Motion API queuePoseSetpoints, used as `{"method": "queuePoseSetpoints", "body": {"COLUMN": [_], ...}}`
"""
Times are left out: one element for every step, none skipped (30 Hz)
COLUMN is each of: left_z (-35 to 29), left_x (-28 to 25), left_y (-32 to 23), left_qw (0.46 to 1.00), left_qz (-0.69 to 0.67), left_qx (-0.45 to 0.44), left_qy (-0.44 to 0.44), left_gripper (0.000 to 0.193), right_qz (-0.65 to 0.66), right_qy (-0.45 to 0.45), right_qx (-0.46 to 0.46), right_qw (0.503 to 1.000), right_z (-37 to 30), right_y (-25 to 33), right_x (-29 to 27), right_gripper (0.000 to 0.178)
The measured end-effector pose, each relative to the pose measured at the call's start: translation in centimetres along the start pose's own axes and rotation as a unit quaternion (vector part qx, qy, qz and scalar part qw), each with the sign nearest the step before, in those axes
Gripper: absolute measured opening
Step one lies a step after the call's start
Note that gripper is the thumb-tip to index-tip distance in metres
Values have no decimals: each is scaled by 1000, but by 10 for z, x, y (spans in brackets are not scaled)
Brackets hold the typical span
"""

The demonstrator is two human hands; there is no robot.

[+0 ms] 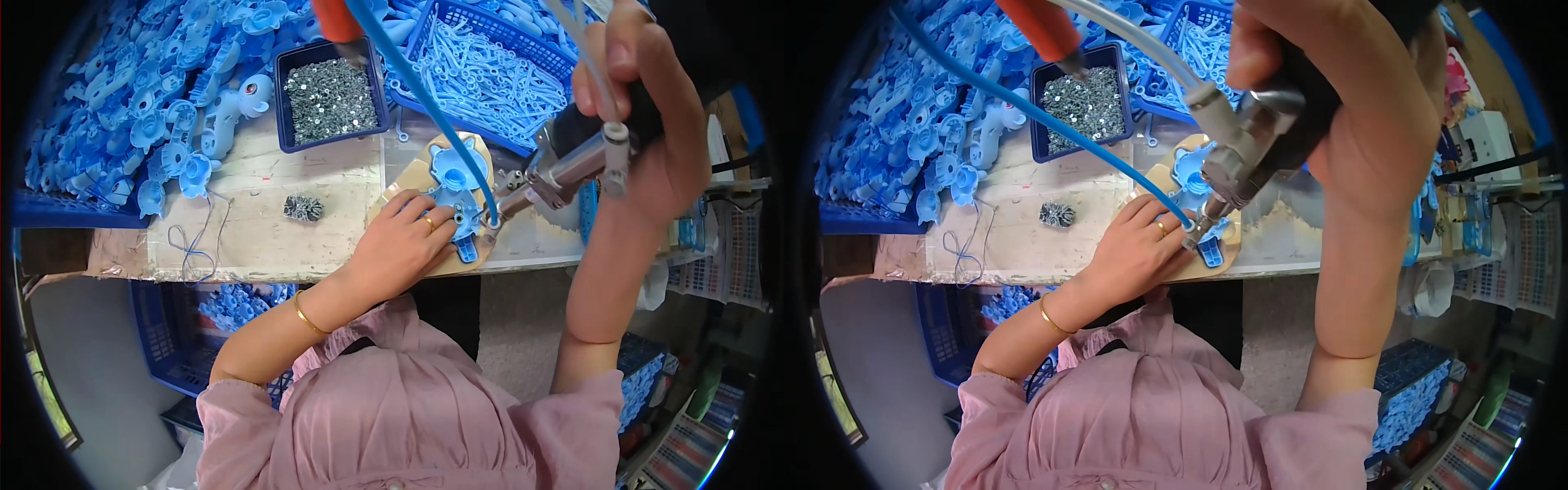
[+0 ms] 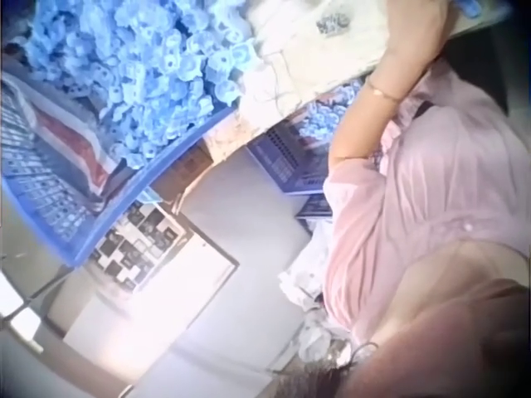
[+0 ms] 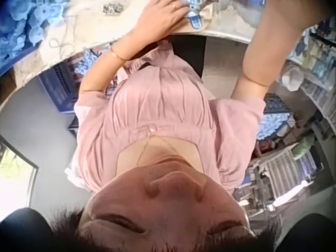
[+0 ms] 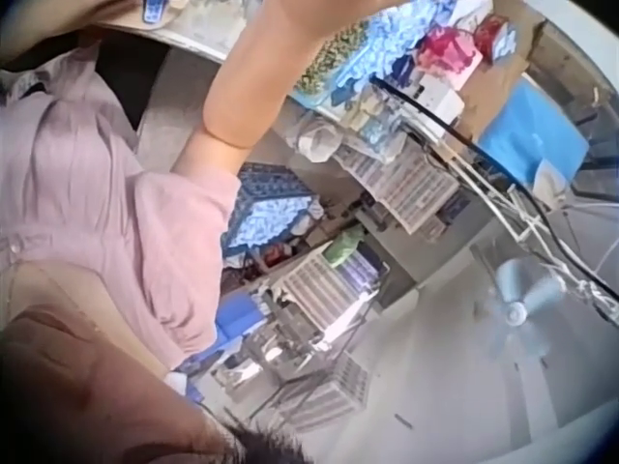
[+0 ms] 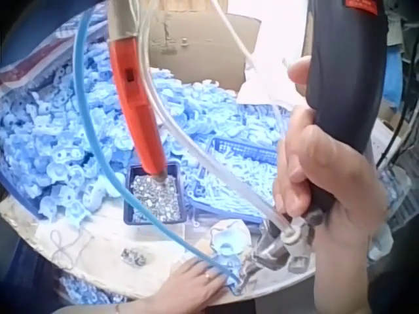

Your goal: Assembling small plastic toy components using manual and pneumatic tools at a factory workbench.

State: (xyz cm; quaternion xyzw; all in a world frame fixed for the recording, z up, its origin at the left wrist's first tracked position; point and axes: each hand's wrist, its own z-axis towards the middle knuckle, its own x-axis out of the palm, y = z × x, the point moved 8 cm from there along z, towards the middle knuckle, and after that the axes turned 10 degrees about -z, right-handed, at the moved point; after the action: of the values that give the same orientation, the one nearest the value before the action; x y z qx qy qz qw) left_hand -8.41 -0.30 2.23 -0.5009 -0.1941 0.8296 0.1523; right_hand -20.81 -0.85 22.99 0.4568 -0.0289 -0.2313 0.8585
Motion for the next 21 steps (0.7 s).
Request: {"method": "queuePoseSetpoints", "body": {"left_z": [1, 2, 0, -1, -3, -2, -1, 0, -1, -2, -3, -3, -3, -4, -2, 0, 1, 1, 1, 1, 1], "left_x": [-1, -1, -1, -1, -1, -1, -1, 0, 1, 1, 2, 2, 1, 0, 1, 0, 0, 0, -1, -2, -4], "left_y": [-1, -2, -2, -1, -1, -2, -3, -4, -4, -3, -1, -1, -1, 0, -2, -3, -4, -3, -2, -2, -3], "left_qw": [1000, 1000, 1000, 1000, 1000, 1000, 1000, 1000, 1000, 1000, 999, 999, 999, 999, 999, 1000, 1000, 1000, 1000, 1000, 1000], "left_qz": [4, 7, 9, 12, 15, 15, 19, 23, 21, 25, 29, 31, 35, 39, 36, 17, -3, -1, -1, -1, 1], "left_qx": [-2, -4, -6, -5, -3, -2, -2, -1, 0, -8, -17, -16, -15, -15, -10, -11, -12, -13, -11, -8, -9], "left_qy": [-1, -1, -1, -9, -17, -16, -13, -10, -8, -7, -5, -5, -9, -12, -10, -12, -15, -15, -18, -23, -23], "left_gripper": [27, 26, 26, 26, 25, 25, 23, 22, 22, 21, 19, 19, 19, 19, 19, 19, 19, 19, 19, 19, 19], "right_qz": [-46, 31, 34, 24, 13, 13, 11, 9, 6, 6, -8, -22, -20, -26, -38, -42, -28, -7, -6, -37, -68], "right_qy": [-86, -52, -51, -61, -71, -72, -79, -85, -93, -94, -95, -95, -95, -102, -115, -119, -113, -101, -100, -116, -131], "right_qx": [22, -15, -15, 3, 22, 22, 21, 21, 21, 22, 61, 97, 96, 96, 98, 99, 70, 39, 39, 37, 35], "right_qw": [995, 998, 998, 998, 997, 997, 997, 996, 995, 995, 994, 991, 991, 990, 988, 987, 991, 994, 994, 992, 988], "right_z": [-3, 2, -1, -4, -6, -8, -9, -9, -9, -13, -19, -20, -17, -14, -14, -10, -4, 2, 4, 5, 5], "right_y": [4, 0, -4, -10, -15, -17, -18, -20, -20, -16, -14, -13, -11, -9, -6, -4, -1, 2, 4, 7, 10], "right_x": [-6, -9, -6, -4, -2, -3, -4, -6, -6, -4, 1, 4, 5, 5, 0, -4, -8, -7, -6, -8, -9], "right_gripper": [64, 61, 61, 62, 63, 63, 64, 64, 65, 65, 64, 64, 64, 63, 63, 63, 63, 62, 62, 62, 63]}}
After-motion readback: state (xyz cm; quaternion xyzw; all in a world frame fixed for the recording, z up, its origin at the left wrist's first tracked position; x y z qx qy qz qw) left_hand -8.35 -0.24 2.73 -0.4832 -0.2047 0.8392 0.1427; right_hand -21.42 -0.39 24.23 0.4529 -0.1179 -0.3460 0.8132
